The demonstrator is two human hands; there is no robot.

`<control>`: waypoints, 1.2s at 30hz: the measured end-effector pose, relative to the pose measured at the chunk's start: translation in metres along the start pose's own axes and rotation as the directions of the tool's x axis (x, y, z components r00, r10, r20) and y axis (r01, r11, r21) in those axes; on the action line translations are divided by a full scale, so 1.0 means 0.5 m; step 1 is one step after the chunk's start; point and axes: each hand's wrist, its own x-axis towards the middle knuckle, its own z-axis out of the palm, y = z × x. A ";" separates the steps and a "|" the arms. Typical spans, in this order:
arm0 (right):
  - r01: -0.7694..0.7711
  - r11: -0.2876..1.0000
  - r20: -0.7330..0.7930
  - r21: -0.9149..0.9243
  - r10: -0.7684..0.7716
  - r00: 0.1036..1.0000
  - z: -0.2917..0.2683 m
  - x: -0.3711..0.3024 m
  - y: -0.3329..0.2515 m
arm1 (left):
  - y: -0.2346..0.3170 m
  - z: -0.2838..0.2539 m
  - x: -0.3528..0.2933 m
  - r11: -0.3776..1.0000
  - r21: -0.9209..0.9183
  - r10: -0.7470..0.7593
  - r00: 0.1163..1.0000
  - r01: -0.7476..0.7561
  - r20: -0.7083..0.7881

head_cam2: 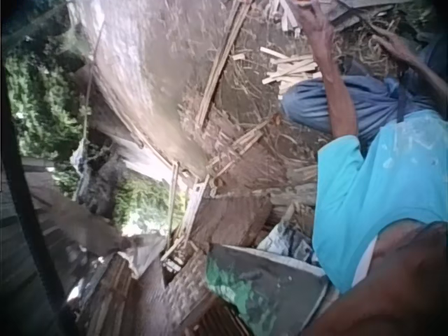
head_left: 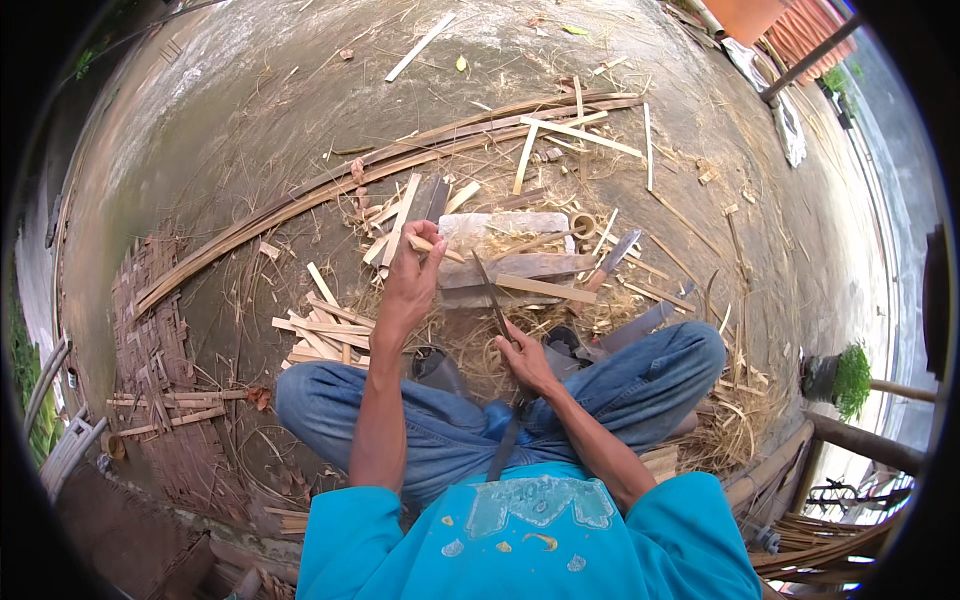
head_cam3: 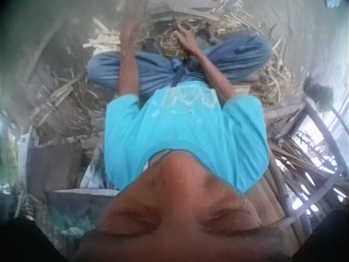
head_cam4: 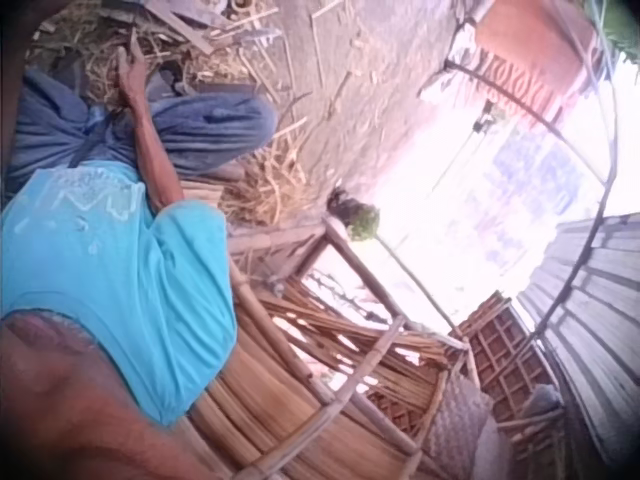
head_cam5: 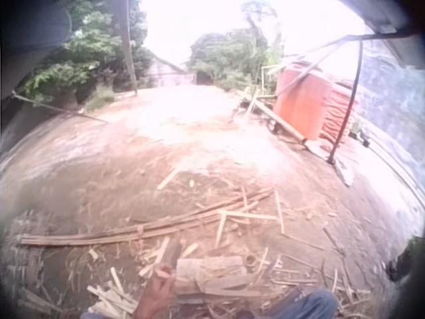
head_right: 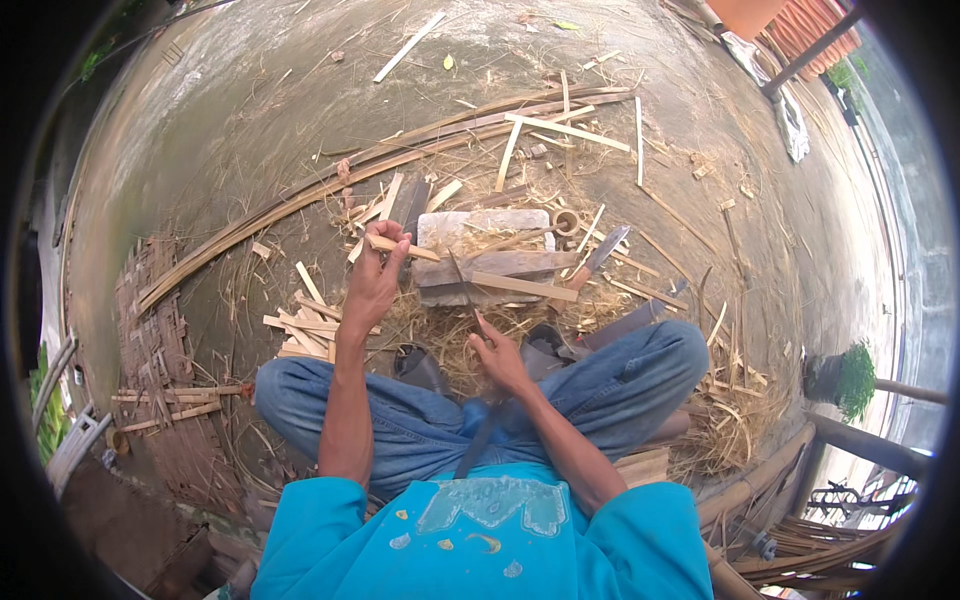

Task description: The person sits cross-legged on the ground and uses a large knife to split bamboo strips into thinner pieces. They repeatedly position the bamboo on a wooden block, strike it with the knife, and separate the resulting strips.

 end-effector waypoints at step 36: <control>0.108 0.946 0.059 0.304 -0.131 0.990 -0.058 -0.037 -0.409 | -0.028 0.068 -0.024 0.979 -0.181 -0.107 0.993 0.098 -0.041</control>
